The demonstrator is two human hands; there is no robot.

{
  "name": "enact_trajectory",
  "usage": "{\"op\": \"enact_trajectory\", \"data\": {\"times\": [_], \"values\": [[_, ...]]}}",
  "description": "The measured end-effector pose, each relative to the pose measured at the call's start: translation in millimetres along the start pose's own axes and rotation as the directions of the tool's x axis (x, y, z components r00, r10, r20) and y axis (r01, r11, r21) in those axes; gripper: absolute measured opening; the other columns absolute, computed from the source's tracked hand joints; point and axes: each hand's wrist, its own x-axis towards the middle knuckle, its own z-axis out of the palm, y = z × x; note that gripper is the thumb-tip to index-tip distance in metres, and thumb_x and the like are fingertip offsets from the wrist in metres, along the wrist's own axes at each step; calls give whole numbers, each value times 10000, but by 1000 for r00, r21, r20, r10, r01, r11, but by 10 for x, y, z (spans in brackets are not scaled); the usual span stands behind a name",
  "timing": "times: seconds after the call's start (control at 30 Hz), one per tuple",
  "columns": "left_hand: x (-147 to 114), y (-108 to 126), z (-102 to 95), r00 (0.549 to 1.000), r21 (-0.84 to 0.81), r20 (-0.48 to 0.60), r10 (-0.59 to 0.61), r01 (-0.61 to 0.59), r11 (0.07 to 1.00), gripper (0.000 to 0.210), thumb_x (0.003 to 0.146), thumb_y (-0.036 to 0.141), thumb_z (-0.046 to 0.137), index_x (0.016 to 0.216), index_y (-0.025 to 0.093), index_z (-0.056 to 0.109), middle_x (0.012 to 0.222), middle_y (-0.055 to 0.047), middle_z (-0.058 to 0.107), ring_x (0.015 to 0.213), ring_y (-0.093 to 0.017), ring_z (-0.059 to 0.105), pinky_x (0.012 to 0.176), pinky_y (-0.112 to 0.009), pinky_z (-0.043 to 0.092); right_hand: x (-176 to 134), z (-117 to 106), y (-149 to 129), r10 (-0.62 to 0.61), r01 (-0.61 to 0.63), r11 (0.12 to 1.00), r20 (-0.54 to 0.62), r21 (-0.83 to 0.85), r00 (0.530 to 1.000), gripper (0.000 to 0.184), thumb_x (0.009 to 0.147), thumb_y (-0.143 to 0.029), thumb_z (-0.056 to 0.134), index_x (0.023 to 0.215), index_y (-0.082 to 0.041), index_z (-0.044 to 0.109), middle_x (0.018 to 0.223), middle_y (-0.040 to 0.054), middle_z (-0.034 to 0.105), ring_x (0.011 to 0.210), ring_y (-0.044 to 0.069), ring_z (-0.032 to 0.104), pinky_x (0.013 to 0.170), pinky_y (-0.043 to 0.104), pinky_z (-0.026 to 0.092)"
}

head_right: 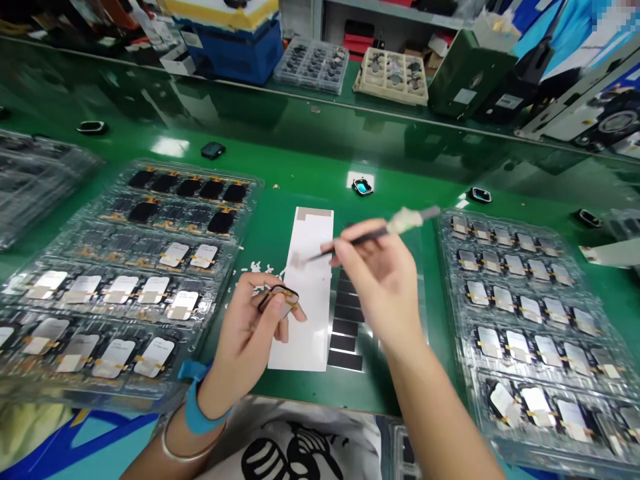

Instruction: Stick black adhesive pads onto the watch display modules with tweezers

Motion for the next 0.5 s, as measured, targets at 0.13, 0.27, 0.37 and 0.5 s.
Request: {"op": "enact_trajectory", "data": {"times": [0.13,0.27,0.37,0.5], "values": [[-15,62,43,982,-241,90,-166,183,953,144,1044,376,423,1050,235,452,681,46,583,496,-72,379,509,-190,339,-586,45,1,6,7,993,-107,115,994,100,896,-169,646,927,-257,611,837,-3,688,645,112,672,572,244,576],[-20,75,96,966,-306,148,-211,248,919,218,1017,438,462,1073,229,489,723,27,552,609,-99,448,548,-195,341,-759,158,126,39,-5,982,-177,187,984,99,930,-176,584,956,-271,570,860,-11,667,604,124,685,530,279,593],[-9,56,128,970,-302,156,-185,225,926,231,990,451,520,1045,227,506,716,29,521,637,-108,460,539,-190,332,-765,212,169,28,9,981,-184,196,983,105,931,-176,575,961,-275,557,868,-8,658,632,141,704,513,286,598],[5,25,152,975,-295,130,-180,211,932,204,987,432,530,1003,229,513,693,35,495,606,-104,442,520,-182,320,-778,221,178,11,23,982,-174,189,985,120,942,-169,554,971,-285,544,882,-6,648,675,143,714,568,303,618]]}}
